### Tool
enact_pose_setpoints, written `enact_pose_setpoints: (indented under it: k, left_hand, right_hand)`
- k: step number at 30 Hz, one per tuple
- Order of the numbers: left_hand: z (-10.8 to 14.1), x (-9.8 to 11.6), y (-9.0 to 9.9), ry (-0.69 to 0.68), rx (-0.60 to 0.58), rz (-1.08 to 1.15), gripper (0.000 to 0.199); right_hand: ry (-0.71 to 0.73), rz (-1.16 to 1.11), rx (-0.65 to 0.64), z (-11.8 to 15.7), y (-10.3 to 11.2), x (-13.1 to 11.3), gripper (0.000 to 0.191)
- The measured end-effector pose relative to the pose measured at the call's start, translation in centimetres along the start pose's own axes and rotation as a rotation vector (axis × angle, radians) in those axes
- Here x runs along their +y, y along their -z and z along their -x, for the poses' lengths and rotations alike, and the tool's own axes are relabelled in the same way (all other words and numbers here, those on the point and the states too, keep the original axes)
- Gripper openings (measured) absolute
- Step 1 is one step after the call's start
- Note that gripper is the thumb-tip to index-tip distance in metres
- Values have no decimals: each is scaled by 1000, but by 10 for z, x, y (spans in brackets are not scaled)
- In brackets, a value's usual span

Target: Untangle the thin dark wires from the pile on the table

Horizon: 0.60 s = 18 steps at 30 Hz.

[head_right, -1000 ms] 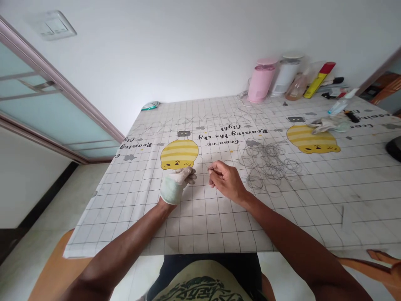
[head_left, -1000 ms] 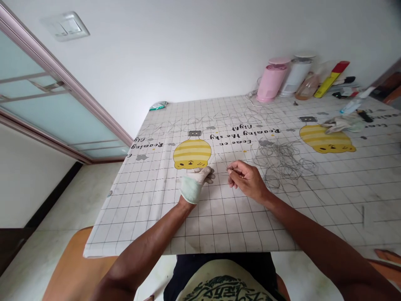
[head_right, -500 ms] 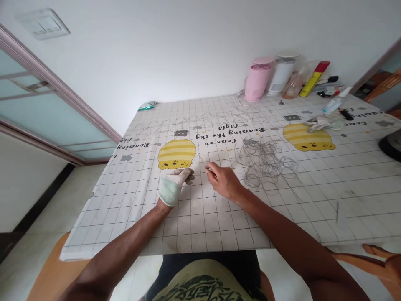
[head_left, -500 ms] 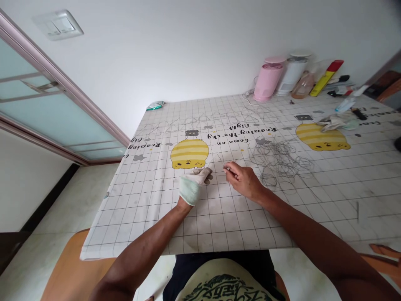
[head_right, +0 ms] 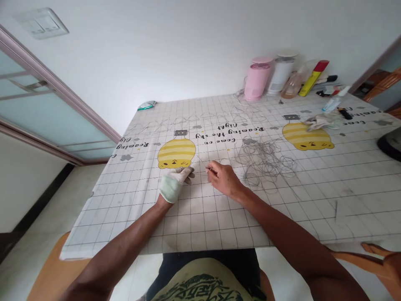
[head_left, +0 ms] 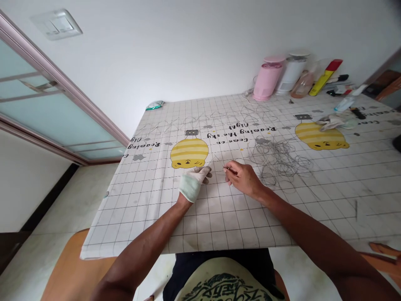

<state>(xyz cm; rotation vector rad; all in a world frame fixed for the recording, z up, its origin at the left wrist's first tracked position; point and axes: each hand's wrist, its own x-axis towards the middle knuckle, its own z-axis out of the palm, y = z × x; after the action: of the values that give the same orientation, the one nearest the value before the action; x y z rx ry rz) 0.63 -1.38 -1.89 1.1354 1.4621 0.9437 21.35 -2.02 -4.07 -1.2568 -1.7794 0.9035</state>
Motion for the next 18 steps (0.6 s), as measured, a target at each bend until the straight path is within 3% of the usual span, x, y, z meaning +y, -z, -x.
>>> enact_pose_setpoints:
  k: [10, 14, 18]
  left_hand:
    - [2, -2, 14, -173, 126, -46, 39]
    - [16, -17, 3, -367, -29, -225, 22]
    - [28, -33, -13, -595, -207, -370, 28]
  right_hand:
    - [-86, -140, 60, -7, 12, 0, 29]
    - [-122, -200, 70, -14, 20, 3, 32]
    - [-206, -280, 11, -23, 23, 0, 33]
